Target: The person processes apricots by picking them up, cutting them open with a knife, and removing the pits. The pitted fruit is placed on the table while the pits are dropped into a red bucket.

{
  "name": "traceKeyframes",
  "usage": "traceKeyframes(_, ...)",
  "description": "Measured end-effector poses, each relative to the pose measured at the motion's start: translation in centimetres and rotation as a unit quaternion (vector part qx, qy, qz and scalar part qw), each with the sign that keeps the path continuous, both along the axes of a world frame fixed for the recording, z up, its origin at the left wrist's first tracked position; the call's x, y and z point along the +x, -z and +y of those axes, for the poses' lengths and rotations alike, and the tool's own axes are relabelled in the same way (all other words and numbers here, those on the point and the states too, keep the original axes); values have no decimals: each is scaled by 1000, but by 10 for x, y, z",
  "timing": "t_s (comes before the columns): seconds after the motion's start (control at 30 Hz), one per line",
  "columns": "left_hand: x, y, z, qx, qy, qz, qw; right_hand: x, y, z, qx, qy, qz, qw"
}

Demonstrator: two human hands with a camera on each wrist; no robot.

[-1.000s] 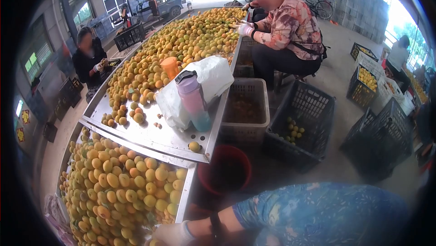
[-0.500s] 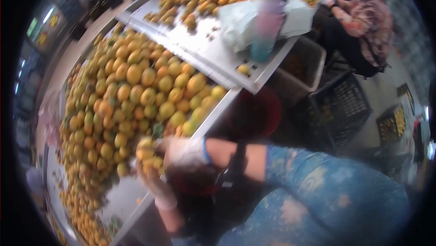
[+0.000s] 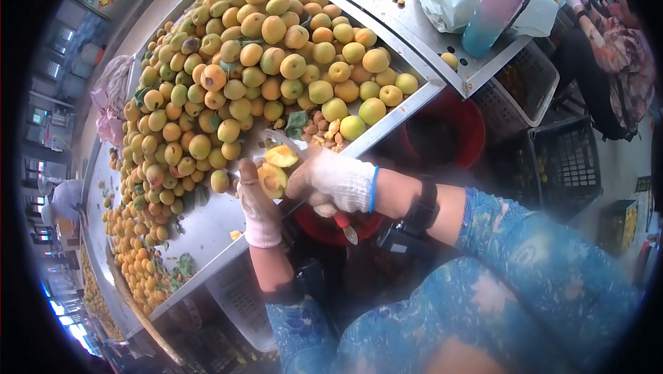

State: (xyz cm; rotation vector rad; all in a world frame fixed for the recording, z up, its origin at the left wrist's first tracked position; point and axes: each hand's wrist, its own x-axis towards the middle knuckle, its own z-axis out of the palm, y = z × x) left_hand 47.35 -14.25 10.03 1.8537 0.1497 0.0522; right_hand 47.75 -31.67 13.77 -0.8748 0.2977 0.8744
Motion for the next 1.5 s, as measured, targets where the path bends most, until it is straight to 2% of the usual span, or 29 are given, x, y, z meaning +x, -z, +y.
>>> traceKeyframes(0.1,1,-3,-2,-50,-35,49,997,2,-4,2,-85,-21,12,996)
traceKeyframes(0.17,4,9,6,16,-22,-14,1000,2,-11,-2,-118,-40,-147,981)
traceKeyframes(0.2,3,6,2,17,-22,-13,1000,3,4,5,-117,-40,-146,982)
traceKeyframes(0.23,1,0,-6,54,-35,-32,997,4,32,18,-185,19,-275,943)
traceKeyframes(0.27,1,-2,-10,91,-48,-51,993,4,48,25,-248,77,-396,881)
traceKeyframes(0.3,2,0,-10,93,-45,-50,993,1,28,16,-237,32,-351,905)
traceKeyframes(0.33,4,5,-8,75,-44,-57,995,0,29,18,-236,35,-349,906)
traceKeyframes(0.4,6,16,-6,57,-44,-64,995,-3,29,23,-265,73,-395,876)
traceKeyframes(0.47,6,25,-5,208,-40,-172,962,-6,29,27,-285,91,-403,865)
traceKeyframes(0.6,2,16,-20,190,-92,-176,961,-9,22,27,-341,118,-427,829)
traceKeyframes(0.67,3,15,-17,369,-62,-214,902,-9,18,26,-359,110,-436,818)
traceKeyframes(0.7,3,9,-24,291,-84,-169,938,-10,18,26,-346,126,-444,817)
traceKeyframes(0.77,6,17,-23,305,-94,-175,931,-11,19,26,-334,139,-451,816)
traceKeyframes(0.8,6,19,-23,321,-104,-183,923,-11,21,26,-341,156,-485,790)
traceKeyframes(0.83,6,14,-25,302,-99,-105,942,-12,22,27,-346,172,-519,763)
traceKeyframes(0.97,11,17,-17,380,-96,-62,918,-10,22,31,-367,140,-499,773)
traceKeyframes(1.0,12,13,-19,379,-98,-62,918,-8,20,32,-354,122,-470,799)
traceKeyframes(1.03,13,9,-22,105,-155,-21,982,-7,18,33,-341,105,-440,824)
traceKeyframes(1.07,13,5,-25,-176,-198,21,964,-6,18,33,-339,105,-442,824)
traceKeyframes(1.1,10,-3,-30,-245,-194,11,950,-6,17,33,-169,122,-348,914)
traceKeyframes(1.13,9,-14,-29,-243,-196,10,950,-5,16,31,9,132,-238,962)
traceKeyframes(1.2,6,-32,-26,-318,-259,91,908,0,13,22,-11,119,-239,964)
traceKeyframes(1.27,3,-24,-8,-333,-221,93,912,8,-1,9,-162,26,-230,959)
traceKeyframes(1.3,1,-25,-10,-303,-184,40,934,10,4,7,-161,26,-231,959)
traceKeyframes(1.33,0,-27,-13,-273,-146,-13,951,12,12,6,-268,49,-349,897)
traceKeyframes(1.37,-1,-31,-18,-330,-164,12,930,14,17,5,-367,70,-457,807)
traceKeyframes(1.4,-1,-31,-18,-329,-163,13,930,15,14,4,-368,70,-456,807)
traceKeyframes(1.47,-2,-30,-17,-362,-108,48,925,18,7,4,-225,217,-369,875)
traceKeyframes(1.5,-1,-31,-19,-366,-114,74,920,20,-2,3,-119,292,-344,884)
